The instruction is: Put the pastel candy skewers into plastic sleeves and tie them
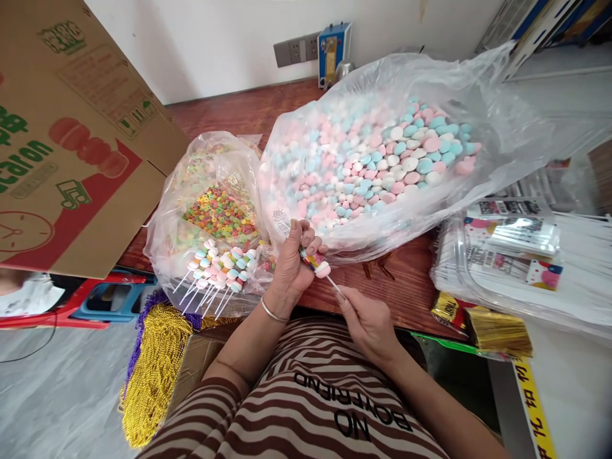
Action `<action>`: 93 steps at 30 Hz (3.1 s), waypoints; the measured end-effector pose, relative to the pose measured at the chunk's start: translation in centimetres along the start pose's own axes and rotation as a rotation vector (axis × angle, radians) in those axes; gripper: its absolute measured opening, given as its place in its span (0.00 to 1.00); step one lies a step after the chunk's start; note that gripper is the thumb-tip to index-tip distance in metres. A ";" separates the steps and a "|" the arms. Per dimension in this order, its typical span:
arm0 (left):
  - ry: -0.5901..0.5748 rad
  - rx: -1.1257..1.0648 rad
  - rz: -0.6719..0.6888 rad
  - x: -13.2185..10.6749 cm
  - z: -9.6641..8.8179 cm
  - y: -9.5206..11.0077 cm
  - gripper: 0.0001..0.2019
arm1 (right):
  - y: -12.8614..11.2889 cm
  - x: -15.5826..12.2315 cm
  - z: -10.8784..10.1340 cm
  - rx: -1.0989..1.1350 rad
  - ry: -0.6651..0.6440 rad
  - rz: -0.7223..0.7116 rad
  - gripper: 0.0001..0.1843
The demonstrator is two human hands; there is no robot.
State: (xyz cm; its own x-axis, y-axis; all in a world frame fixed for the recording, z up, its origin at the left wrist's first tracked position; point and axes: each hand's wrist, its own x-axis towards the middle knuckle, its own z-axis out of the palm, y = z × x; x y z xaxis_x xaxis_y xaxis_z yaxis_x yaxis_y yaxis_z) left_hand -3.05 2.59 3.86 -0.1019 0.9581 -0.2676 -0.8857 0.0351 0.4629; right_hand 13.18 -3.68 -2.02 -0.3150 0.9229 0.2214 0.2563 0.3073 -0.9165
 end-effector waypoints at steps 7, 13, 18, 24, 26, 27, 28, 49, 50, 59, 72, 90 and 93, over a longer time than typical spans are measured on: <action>-0.015 -0.019 -0.054 -0.9 1.0 -0.6 0.17 | -1.3 -0.5 0.5 1.206 -0.385 0.605 0.16; 0.021 0.001 -0.058 -0.9 1.4 -1.4 0.15 | -1.2 0.7 0.8 0.386 0.016 0.234 0.17; 0.013 0.082 0.005 -1.0 1.1 -1.1 0.16 | -1.6 1.1 0.2 0.609 -0.133 0.440 0.22; -0.040 0.129 -0.003 -1.2 0.9 -1.3 0.15 | -1.9 0.8 0.0 0.875 -0.225 0.522 0.18; -0.033 0.116 -0.008 -1.1 0.9 -1.4 0.14 | -1.4 0.7 0.0 0.503 -0.073 0.312 0.16; -0.024 0.109 -0.014 -1.1 1.0 -1.4 0.14 | -1.1 0.7 0.0 0.271 0.002 0.162 0.15; -0.013 0.101 -0.021 -1.1 1.0 -1.4 0.14 | -0.7 0.8 -0.1 0.040 0.072 -0.003 0.13; -0.061 0.121 -0.045 -1.4 1.1 -1.2 0.12 | -0.3 0.3 -0.3 -0.020 0.083 -0.042 0.12; -0.036 0.124 -0.051 -1.3 1.1 -1.2 0.12 | 0.1 0.3 -0.3 -0.243 0.149 -0.210 0.10; -0.013 0.174 -0.057 -1.8 0.3 -4.1 0.14 | -0.3 1.8 0.5 -0.443 0.225 -0.330 0.12; -0.095 0.001 -0.024 -0.2 0.2 0.1 0.09 | -1.2 0.9 0.5 1.038 -0.293 0.541 0.19; 0.106 0.109 -0.048 -0.9 1.2 -3.0 0.15 | -0.8 1.7 0.6 -0.319 0.196 -0.269 0.14; 0.050 0.170 -0.024 -1.4 0.6 -3.4 0.17 | -1.4 1.9 0.3 0.108 0.039 0.074 0.16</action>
State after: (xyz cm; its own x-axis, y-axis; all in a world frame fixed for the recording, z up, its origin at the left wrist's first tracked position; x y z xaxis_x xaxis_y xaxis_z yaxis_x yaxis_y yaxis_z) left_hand 0.33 1.31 3.15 -0.1078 0.9411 -0.3204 -0.7992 0.1097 0.5910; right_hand 11.96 -2.45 -0.41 -0.2628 0.9511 0.1626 0.1773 0.2133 -0.9608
